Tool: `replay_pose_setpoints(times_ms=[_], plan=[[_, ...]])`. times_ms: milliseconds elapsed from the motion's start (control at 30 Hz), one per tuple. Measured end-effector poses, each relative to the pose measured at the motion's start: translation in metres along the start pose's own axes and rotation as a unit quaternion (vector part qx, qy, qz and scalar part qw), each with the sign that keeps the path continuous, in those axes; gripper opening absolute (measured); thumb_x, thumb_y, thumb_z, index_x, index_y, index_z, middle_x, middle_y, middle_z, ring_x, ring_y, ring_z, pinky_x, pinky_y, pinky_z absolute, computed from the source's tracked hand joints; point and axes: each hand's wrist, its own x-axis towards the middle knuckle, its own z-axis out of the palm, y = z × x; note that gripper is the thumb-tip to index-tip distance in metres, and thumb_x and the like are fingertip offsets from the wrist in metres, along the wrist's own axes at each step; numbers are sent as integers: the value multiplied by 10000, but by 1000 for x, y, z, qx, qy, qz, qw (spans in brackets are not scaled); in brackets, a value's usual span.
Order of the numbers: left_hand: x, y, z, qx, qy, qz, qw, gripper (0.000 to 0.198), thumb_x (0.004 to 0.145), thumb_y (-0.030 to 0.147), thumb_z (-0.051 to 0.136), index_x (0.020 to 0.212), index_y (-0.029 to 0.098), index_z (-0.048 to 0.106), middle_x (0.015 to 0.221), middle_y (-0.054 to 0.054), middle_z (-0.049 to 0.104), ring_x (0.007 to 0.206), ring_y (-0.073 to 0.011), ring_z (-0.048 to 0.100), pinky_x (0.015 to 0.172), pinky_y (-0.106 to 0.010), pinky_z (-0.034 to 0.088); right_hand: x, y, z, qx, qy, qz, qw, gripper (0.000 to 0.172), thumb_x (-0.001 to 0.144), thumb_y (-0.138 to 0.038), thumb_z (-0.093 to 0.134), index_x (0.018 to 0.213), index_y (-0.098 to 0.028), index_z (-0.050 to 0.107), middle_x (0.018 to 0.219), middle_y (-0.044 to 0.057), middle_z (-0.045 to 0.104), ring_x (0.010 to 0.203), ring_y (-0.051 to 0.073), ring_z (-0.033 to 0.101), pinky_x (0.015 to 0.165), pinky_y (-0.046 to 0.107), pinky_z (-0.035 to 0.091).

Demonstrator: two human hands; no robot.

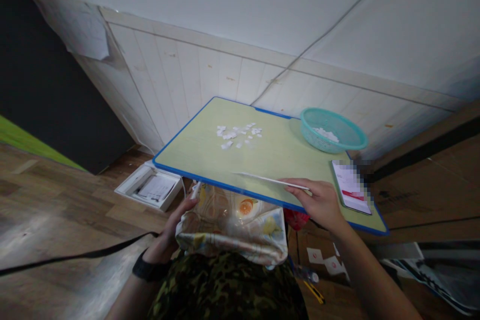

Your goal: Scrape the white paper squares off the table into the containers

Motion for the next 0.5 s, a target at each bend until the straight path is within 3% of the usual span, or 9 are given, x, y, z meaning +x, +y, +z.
replay_pose_setpoints(times_ms=[267,400,500], plan=[[10,-8,-9,6,-71,1,997,166,703,263,718,847,188,752,837,-79,813,875,-301,753,619,-310,603,-17,-14,-13,0,-27,-36,999,248,894,-157,586,1030,-297,739,993,-42,765,856,155,745,741,235,576],[14,-12,-13,5,-76,15,997,132,703,279,730,795,185,740,856,-66,815,841,-255,756,601,-261,584,-24,-14,-15,-11,-7,-59,998,257,878,-131,605,1038,-287,732,991,-37,766,844,148,746,730,222,574],[15,-12,-14,2,-93,0,996,190,712,283,721,861,168,745,902,-74,815,874,-268,752,589,-270,587,-26,-13,-16,-11,5,-56,998,239,868,-134,626,1017,-284,737,978,-35,770,821,145,747,735,222,574]])
